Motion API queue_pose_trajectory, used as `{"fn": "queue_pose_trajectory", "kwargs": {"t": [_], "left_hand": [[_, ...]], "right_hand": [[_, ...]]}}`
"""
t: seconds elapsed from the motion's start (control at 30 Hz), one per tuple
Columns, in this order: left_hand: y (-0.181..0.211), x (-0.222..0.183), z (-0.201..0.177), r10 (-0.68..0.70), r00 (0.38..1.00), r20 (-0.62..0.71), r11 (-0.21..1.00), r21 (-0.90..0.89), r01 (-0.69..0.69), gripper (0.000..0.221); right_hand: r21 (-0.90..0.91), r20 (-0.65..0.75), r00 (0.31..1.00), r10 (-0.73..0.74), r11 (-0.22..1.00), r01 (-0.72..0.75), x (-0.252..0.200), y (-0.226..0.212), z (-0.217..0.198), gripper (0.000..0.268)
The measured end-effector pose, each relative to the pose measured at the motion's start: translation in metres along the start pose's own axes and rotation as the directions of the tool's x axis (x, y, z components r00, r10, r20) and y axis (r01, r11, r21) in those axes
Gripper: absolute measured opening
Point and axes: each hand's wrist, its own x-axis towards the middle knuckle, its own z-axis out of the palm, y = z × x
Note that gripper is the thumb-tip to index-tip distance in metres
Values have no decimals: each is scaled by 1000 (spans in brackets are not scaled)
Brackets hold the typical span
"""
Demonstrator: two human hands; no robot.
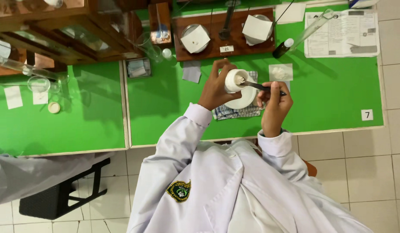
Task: The person transfers white powder from a bottle into a mortar with a spoon, then weighs the powder using a balance scale and places it onto small paper slips.
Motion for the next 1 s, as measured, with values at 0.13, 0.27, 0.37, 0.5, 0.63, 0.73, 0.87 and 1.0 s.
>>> {"fn": "queue_pose_trajectory", "kwargs": {"t": [0.13,0.27,0.37,0.5,0.63,0.73,0.87,1.0], "left_hand": [[-46,25,33,21,1000,-19,998,-67,-23,63],[-80,41,63,-1,999,-37,996,-91,-2,63],[-106,51,87,-46,997,-54,995,-91,41,62],[-137,56,116,-104,989,-103,990,-102,94,61],[-161,41,126,-200,976,-89,977,-89,192,66],[-184,18,126,-241,964,-109,968,-98,231,63],[-204,-13,105,-299,943,-149,954,-63,293,63],[-212,-47,77,-349,902,-254,929,30,368,61]], "right_hand": [[43,-46,998,32,999,-30,37,32,6,27],[41,-73,997,38,999,-35,69,69,2,28],[41,-113,993,30,999,-25,91,91,-1,29],[53,-168,985,49,998,-40,122,116,-4,28],[60,-210,974,85,995,-75,154,146,-4,25],[75,-259,961,98,994,-81,179,180,-5,26],[72,-296,954,46,997,-26,207,226,-4,28],[84,-303,953,4,996,23,228,269,-8,30]]}}
